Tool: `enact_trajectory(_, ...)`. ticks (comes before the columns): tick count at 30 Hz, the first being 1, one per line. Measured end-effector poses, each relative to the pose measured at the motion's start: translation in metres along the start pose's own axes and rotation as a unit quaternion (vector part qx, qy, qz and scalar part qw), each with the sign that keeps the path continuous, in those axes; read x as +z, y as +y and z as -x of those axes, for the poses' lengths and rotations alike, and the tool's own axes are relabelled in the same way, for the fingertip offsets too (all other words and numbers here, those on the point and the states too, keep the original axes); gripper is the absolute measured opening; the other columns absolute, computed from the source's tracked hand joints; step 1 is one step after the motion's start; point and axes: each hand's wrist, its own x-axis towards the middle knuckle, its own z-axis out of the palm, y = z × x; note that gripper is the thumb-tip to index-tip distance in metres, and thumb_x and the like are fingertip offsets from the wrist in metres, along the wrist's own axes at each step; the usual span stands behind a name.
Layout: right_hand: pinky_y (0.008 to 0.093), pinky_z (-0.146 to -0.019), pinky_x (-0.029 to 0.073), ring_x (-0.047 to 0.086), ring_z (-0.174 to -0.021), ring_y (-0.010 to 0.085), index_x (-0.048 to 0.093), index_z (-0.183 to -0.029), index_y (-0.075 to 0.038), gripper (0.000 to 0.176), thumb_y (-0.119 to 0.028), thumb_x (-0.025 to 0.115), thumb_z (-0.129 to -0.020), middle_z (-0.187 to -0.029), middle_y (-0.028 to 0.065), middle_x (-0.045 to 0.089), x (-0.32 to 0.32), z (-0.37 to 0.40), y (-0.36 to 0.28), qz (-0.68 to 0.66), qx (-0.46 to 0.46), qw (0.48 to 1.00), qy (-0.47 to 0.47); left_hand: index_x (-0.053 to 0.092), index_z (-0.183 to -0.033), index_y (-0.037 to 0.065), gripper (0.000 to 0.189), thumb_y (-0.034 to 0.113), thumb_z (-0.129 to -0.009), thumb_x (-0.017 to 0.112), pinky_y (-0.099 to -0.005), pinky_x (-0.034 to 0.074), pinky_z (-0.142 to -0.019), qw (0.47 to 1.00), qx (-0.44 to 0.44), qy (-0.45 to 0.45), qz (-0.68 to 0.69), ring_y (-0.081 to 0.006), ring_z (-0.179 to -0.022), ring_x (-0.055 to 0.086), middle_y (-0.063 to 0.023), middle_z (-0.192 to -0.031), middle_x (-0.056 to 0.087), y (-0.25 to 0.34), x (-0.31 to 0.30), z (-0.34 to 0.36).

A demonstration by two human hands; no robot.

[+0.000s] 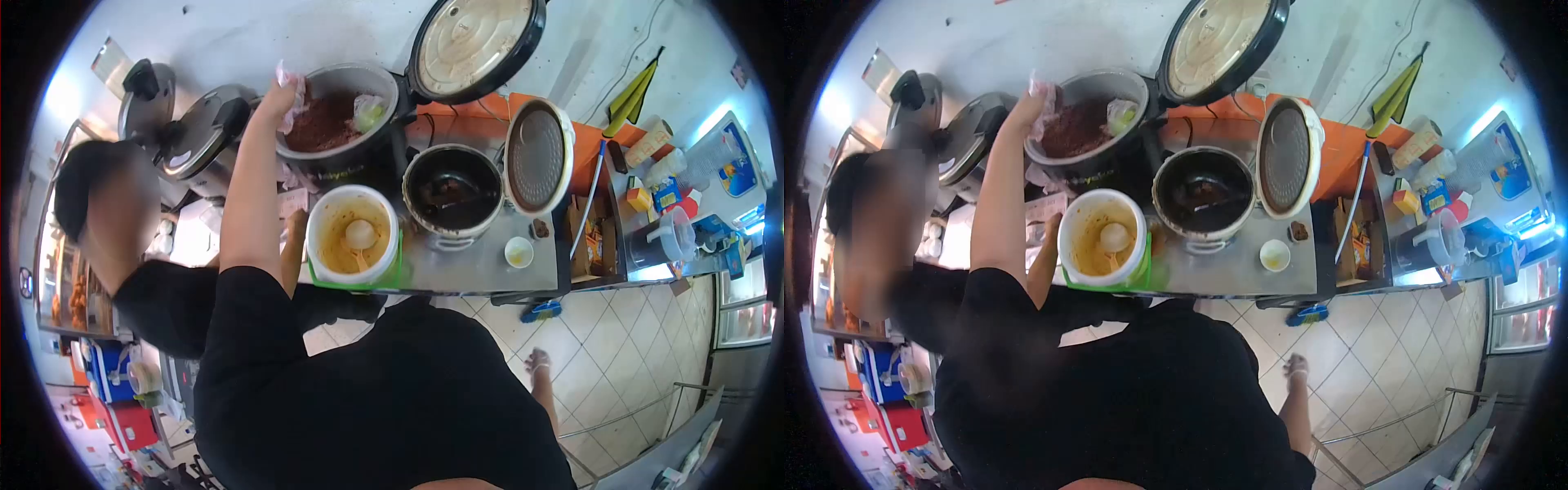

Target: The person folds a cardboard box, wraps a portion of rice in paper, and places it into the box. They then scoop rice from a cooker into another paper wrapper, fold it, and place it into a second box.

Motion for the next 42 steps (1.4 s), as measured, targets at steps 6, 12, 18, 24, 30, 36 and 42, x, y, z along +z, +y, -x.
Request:
enact_trajectory(6, 0.0375, -0.048, 0.047, 0.064, -0.063, 0.0216, 0.064, -0.098, -0.012, 0.023, -0.035, 0.057, -0.096, -0.080, 0.0053, 0.062, 0.054, 0.016, 0.099, 0.265, -0.101, 0.949, -0.135, 0.051, -0.139, 0.002, 0.059, 0.050, -0.105, 0.046, -0.0421, 0.056, -0.079, 0.977, -0.164, -0.127, 0.043, -0.0256, -0.089, 0.067, -0.0141, -0.113, 0.069, 0.040, 0.014, 0.010)
enact_trajectory(12, 0.0360, -0.049, 0.046, 0.063, -0.065, 0.0197, 0.066, -0.096, -0.014, 0.025, -0.038, 0.059, -0.094, -0.081, 0.0035, 0.063, 0.043, 0.004, 0.104, 0.327, -0.084, 0.925, -0.172, 0.055, -0.134, -0.003, 0.053, 0.038, -0.101, 0.054, -0.0479, 0.050, -0.094, 0.961, 0.015, -0.053, -0.272, -0.0434, -0.109, 0.064, -0.0279, -0.125, 0.063, 0.065, -0.003, -0.004)
enact_trajectory(18, 0.0345, -0.050, 0.045, 0.063, -0.067, 0.0178, 0.067, -0.095, -0.015, 0.026, -0.041, 0.061, -0.093, -0.082, 0.0016, 0.063, 0.010, -0.025, 0.020, 0.199, 0.015, 0.968, -0.151, 0.067, -0.109, -0.002, 0.025, 0.014, -0.093, 0.056, -0.0457, 0.055, -0.081, 0.921, 0.148, -0.104, -0.344, -0.0360, -0.093, 0.069, -0.0244, -0.098, 0.070, 0.041, 0.021, 0.038)
enact_trajectory(24, 0.0319, -0.063, 0.049, 0.064, -0.082, 0.0181, 0.060, -0.126, -0.009, 0.044, -0.043, 0.055, -0.098, -0.101, 0.0062, 0.065, 0.012, -0.027, -0.160, 0.128, -0.037, 0.988, -0.075, 0.061, -0.118, -0.002, 0.029, 0.018, -0.098, 0.057, -0.0393, 0.056, -0.076, 0.966, 0.075, 0.215, 0.120, -0.0266, -0.089, 0.068, -0.0173, -0.103, 0.068, 0.133, -0.019, 0.129)
enact_trajectory(30, 0.0266, -0.051, 0.042, 0.056, -0.063, 0.0138, 0.059, -0.110, -0.015, 0.025, -0.037, 0.060, -0.098, -0.085, 0.0014, 0.058, 0.001, -0.059, -0.168, 0.112, -0.060, 0.981, -0.147, 0.063, -0.122, -0.001, 0.036, 0.017, -0.093, 0.073, -0.0314, 0.058, -0.077, 0.927, -0.071, -0.096, 0.357, -0.0149, -0.092, 0.070, -0.0084, -0.108, 0.071, 0.131, 0.023, 0.336)
enact_trajectory(36, 0.0410, -0.079, 0.054, 0.068, -0.096, 0.0271, 0.065, -0.113, -0.009, 0.032, -0.037, 0.057, -0.098, -0.103, 0.0120, 0.070, -0.095, -0.226, 0.008, 0.521, -0.274, 0.748, -0.306, 0.064, -0.126, -0.003, 0.040, 0.021, -0.094, 0.069, -0.0308, 0.054, -0.088, 0.854, -0.335, -0.323, 0.232, -0.0166, -0.101, 0.065, -0.0079, -0.115, 0.070, 0.103, 0.165, 0.478)
enact_trajectory(42, 0.0383, -0.062, 0.045, 0.060, -0.076, 0.0211, 0.062, -0.096, -0.017, 0.016, -0.028, 0.052, -0.101, -0.083, 0.0049, 0.061, -0.153, -0.242, 0.026, 0.564, -0.132, 0.759, -0.298, 0.053, -0.134, -0.003, 0.054, 0.039, -0.100, 0.058, -0.0430, 0.057, -0.089, 0.683, -0.470, 0.018, 0.558, -0.0309, -0.103, 0.069, -0.0192, -0.126, 0.065, -0.075, 0.342, 0.554)
